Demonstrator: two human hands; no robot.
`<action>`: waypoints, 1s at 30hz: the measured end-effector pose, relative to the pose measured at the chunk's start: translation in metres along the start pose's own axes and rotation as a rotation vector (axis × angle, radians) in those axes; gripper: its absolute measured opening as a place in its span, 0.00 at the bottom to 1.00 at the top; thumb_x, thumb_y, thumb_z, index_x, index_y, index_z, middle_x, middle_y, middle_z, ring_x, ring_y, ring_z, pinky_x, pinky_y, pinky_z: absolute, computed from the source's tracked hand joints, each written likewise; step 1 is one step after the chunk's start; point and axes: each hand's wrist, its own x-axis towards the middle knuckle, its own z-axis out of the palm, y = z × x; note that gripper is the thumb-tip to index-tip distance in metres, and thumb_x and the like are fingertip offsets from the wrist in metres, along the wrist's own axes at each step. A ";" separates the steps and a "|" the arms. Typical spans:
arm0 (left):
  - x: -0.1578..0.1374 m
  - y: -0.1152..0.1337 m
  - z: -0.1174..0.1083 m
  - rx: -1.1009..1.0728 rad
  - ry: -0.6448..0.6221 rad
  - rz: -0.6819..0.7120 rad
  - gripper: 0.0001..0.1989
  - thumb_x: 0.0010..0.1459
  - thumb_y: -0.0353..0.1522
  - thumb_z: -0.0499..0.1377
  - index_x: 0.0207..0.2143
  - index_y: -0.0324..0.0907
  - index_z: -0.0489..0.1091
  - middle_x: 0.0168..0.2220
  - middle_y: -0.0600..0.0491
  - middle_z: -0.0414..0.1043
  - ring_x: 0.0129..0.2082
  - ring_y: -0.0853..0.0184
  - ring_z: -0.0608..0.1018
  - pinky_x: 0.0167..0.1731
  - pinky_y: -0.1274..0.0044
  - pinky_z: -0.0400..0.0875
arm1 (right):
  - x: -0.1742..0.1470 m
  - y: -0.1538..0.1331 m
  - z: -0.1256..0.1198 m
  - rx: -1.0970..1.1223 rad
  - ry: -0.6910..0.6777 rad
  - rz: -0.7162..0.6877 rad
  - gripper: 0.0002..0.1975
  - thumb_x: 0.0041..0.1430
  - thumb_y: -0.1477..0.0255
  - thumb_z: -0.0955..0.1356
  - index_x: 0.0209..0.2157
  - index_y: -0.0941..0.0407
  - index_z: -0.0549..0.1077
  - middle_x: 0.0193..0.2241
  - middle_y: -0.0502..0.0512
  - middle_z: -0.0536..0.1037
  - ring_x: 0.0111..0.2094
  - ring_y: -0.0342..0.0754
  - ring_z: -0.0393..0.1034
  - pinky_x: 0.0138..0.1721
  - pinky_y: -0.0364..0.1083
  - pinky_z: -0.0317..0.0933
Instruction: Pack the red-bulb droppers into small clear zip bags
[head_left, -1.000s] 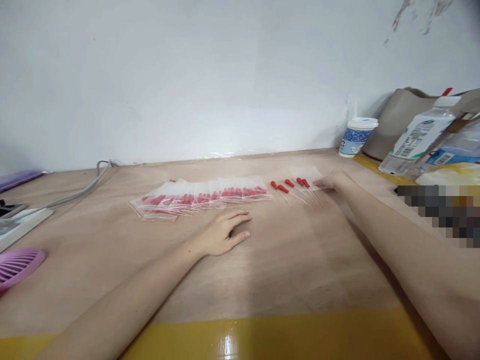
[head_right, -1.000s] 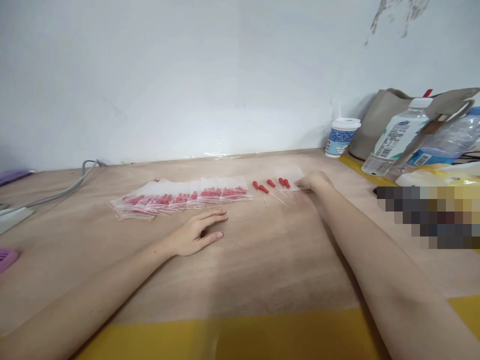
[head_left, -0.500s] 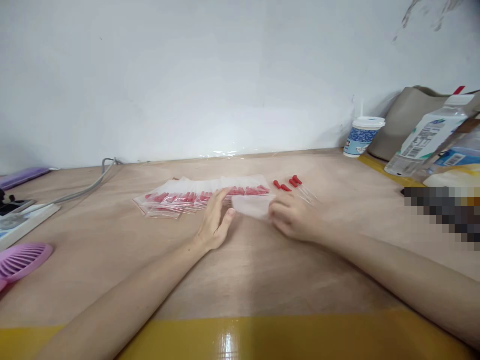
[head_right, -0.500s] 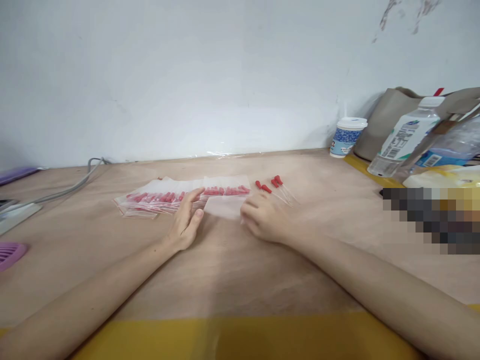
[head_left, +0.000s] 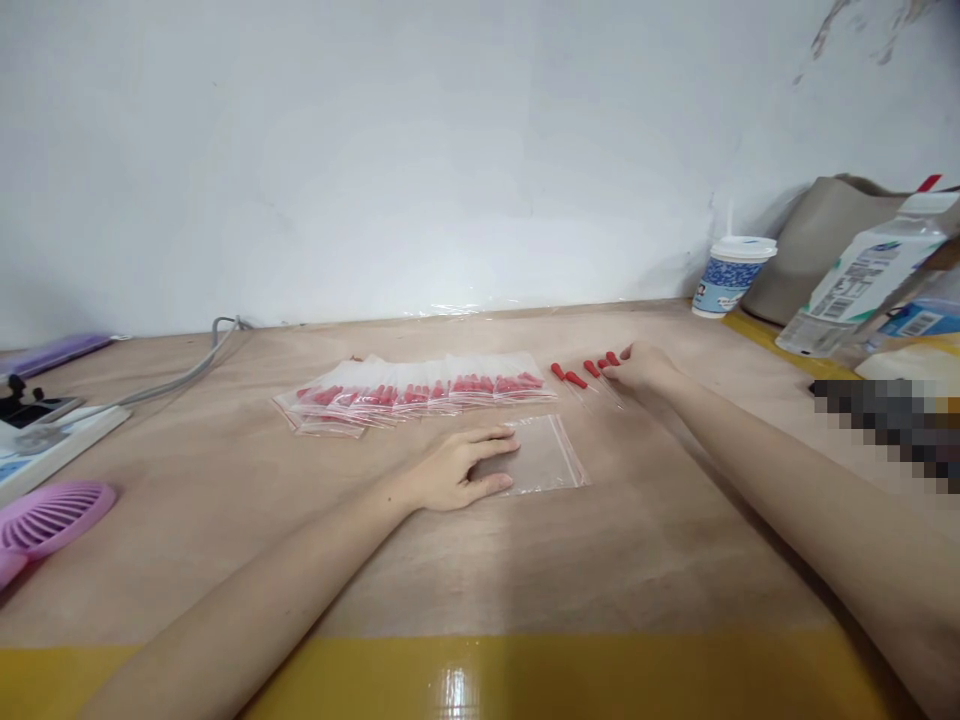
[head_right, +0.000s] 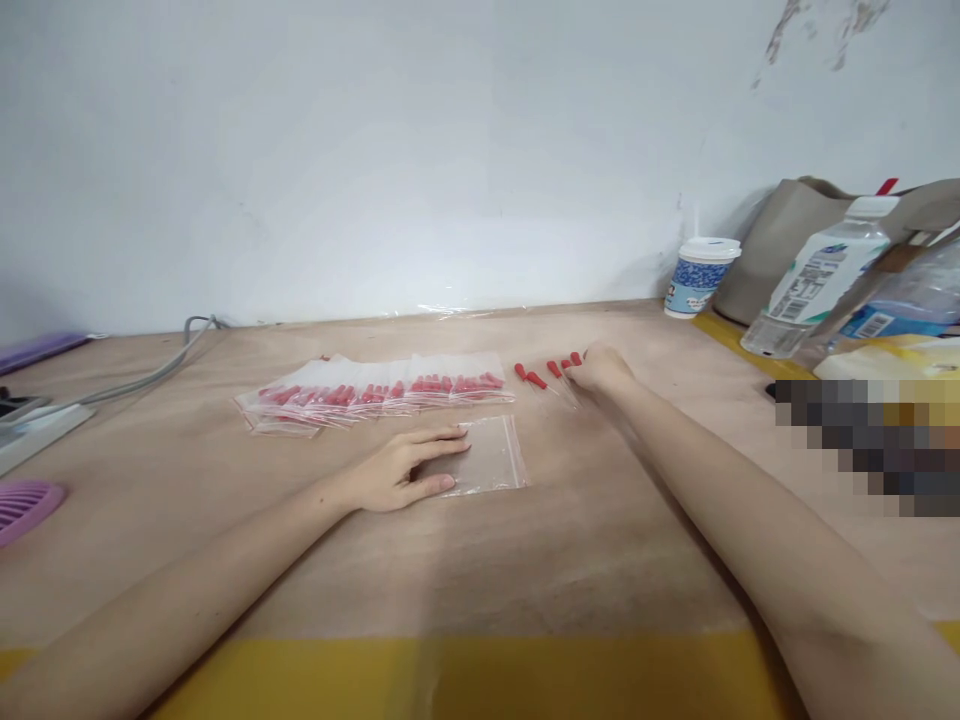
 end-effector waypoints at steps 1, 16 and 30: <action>0.000 0.000 0.000 0.000 -0.007 -0.006 0.23 0.59 0.40 0.55 0.55 0.42 0.63 0.58 0.46 0.60 0.57 0.60 0.65 0.56 0.66 0.60 | 0.002 0.000 0.001 -0.002 -0.033 -0.002 0.14 0.46 0.65 0.70 0.32 0.60 0.72 0.29 0.62 0.73 0.33 0.53 0.69 0.28 0.46 0.58; -0.001 0.002 -0.001 -0.019 -0.014 -0.028 0.23 0.59 0.41 0.54 0.55 0.43 0.64 0.58 0.47 0.60 0.58 0.62 0.64 0.57 0.68 0.58 | -0.004 0.008 0.004 0.436 -0.388 -0.024 0.10 0.46 0.69 0.72 0.28 0.59 0.70 0.15 0.44 0.61 0.15 0.36 0.50 0.16 0.39 0.43; -0.001 0.001 -0.001 -0.036 0.005 -0.005 0.23 0.59 0.41 0.55 0.55 0.45 0.63 0.58 0.47 0.60 0.57 0.60 0.65 0.56 0.65 0.60 | -0.051 0.028 0.015 1.101 -0.019 -0.078 0.22 0.43 0.70 0.66 0.41 0.52 0.57 0.20 0.43 0.64 0.14 0.38 0.52 0.13 0.39 0.49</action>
